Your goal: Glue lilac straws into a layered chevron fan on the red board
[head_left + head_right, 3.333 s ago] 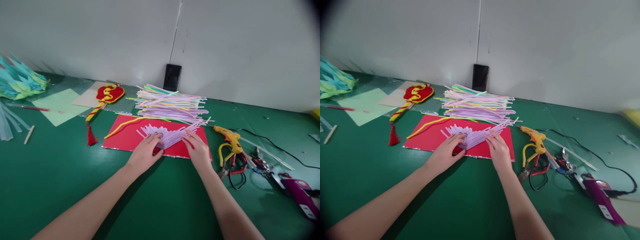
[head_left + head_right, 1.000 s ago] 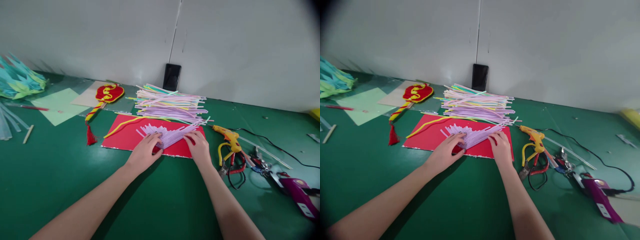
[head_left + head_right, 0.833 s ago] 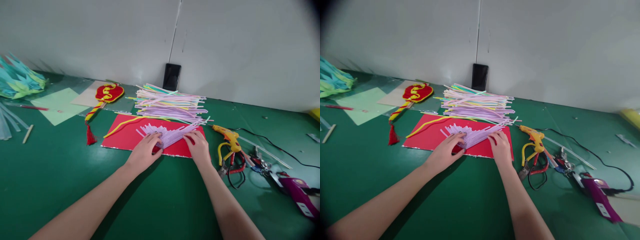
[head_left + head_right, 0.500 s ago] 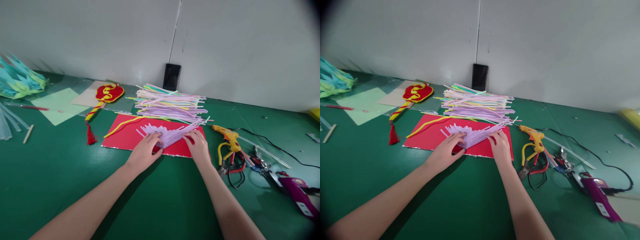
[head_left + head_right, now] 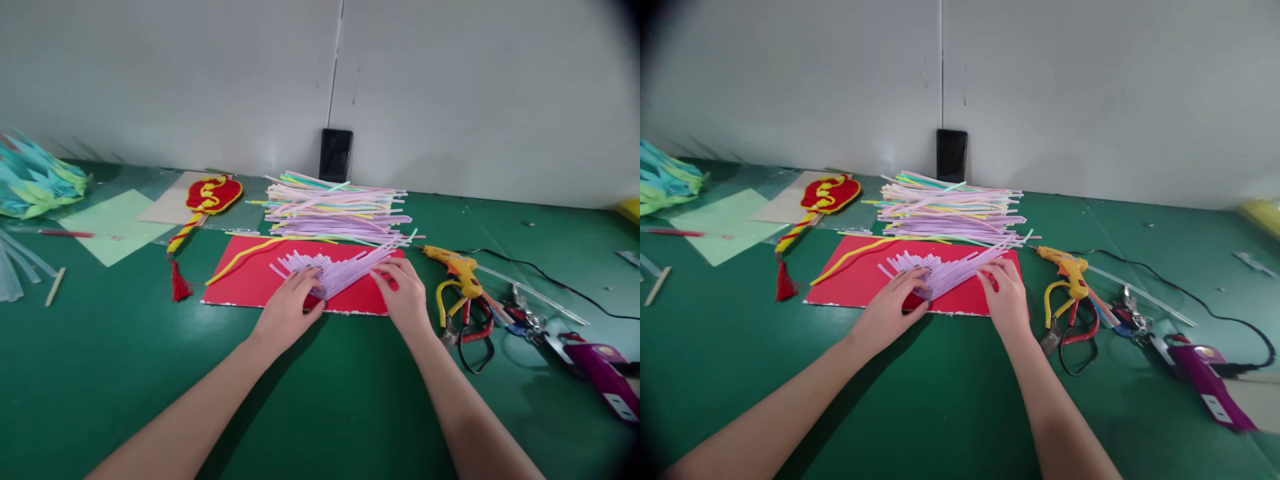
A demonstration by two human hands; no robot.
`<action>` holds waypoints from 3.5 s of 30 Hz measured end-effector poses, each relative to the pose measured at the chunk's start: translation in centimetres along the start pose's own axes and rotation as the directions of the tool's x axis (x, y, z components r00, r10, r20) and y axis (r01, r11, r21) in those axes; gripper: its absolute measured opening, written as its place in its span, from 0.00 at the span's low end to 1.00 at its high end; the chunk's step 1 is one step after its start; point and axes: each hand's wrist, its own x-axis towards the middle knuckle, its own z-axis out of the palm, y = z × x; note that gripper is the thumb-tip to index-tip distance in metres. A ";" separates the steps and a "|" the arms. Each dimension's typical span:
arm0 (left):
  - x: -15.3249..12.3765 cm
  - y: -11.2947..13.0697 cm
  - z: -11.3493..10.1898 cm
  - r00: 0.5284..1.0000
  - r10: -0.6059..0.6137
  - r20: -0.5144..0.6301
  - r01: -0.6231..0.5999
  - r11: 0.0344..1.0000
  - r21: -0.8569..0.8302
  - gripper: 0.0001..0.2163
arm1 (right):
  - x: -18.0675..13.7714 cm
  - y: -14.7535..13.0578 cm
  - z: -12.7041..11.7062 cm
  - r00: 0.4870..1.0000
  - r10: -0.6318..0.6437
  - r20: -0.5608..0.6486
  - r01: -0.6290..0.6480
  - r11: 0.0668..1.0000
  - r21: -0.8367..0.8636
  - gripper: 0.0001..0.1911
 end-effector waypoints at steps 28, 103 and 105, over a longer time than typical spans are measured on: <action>-0.2 -0.2 0.1 0.985 0.092 -0.146 -0.087 0.995 0.041 0.07 | -2.5 -3.1 1.9 0.961 -0.092 0.260 0.082 0.996 0.046 0.09; -0.3 -0.2 0.3 0.994 0.023 -0.107 -0.015 0.997 0.075 0.15 | -0.6 -4.5 3.4 0.858 0.496 0.134 -0.512 0.849 0.130 0.19; -0.3 -0.1 0.2 0.994 0.026 -0.107 -0.019 0.998 0.068 0.15 | -0.5 -4.4 3.5 0.859 0.499 0.114 -0.511 0.844 0.159 0.17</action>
